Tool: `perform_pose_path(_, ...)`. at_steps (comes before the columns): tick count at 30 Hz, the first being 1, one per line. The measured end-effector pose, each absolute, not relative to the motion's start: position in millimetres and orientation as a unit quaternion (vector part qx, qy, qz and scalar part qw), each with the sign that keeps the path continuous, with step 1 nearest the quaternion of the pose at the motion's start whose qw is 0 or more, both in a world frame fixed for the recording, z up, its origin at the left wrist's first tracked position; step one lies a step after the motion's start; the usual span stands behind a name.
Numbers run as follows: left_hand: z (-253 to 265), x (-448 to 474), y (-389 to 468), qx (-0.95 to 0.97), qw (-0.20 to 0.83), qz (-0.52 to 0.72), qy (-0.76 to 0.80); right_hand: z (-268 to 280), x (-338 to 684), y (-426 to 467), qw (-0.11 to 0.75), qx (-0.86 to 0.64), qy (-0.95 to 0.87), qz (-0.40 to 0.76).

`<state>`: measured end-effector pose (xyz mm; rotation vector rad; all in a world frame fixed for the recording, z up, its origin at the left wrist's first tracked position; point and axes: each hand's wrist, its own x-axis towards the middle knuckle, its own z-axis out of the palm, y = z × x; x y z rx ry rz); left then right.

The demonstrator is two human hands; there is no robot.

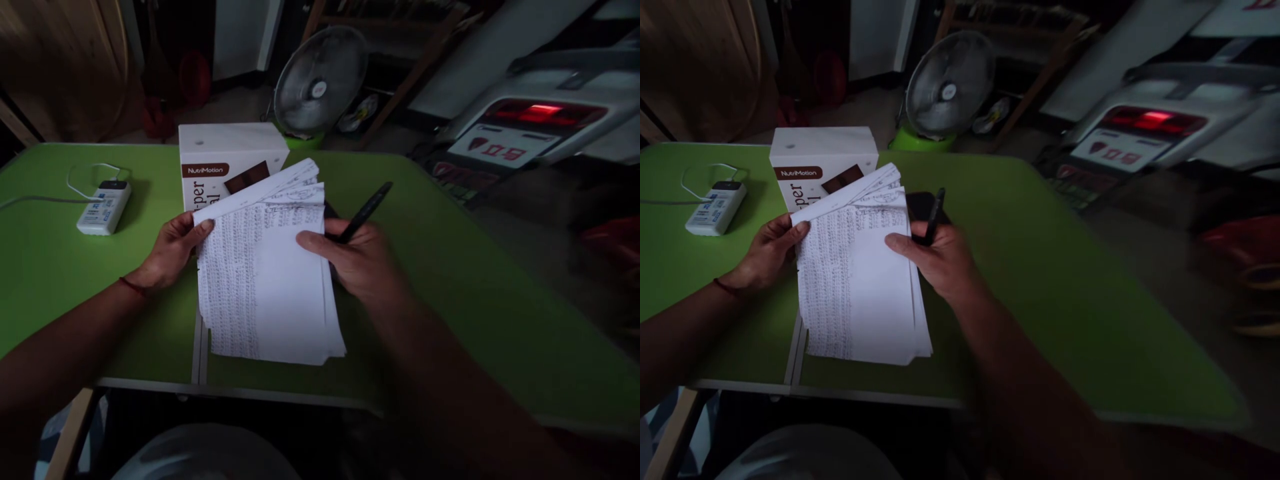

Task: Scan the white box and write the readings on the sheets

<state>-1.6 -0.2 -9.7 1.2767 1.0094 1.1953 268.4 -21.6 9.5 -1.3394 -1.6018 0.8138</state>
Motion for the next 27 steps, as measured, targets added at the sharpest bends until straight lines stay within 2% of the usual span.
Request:
perform_pose_path(4, -5.0, -1.3, -5.4, 0.511, 0.612, 0.471, 0.377, 4.4, 265.3, -21.3, 0.496, -0.529, -0.594, 0.349)
perform_pose_path(9, -5.0, -1.5, -15.4, 0.55, 0.694, 0.323, 0.334, 1.9, 261.8, -19.7, 0.563, -0.517, -0.544, 0.346)
perform_pose_path(17, -13.0, 3.5, -22.1, 0.556, 0.671, 0.346, 0.348, 9.2, 250.8, -26.3, 0.595, -0.543, -0.493, 0.33)
perform_pose_path(23, -15.5, 7.3, -27.1, 0.553, 0.657, 0.354, 0.371, 9.7, 248.1, -27.9, 0.583, -0.529, -0.442, 0.431)
perform_pose_path(27, -14.6, 8.0, -28.9, 0.54, 0.659, 0.374, 0.366, 12.1, 248.3, -28.6, 0.582, -0.528, -0.419, 0.455)
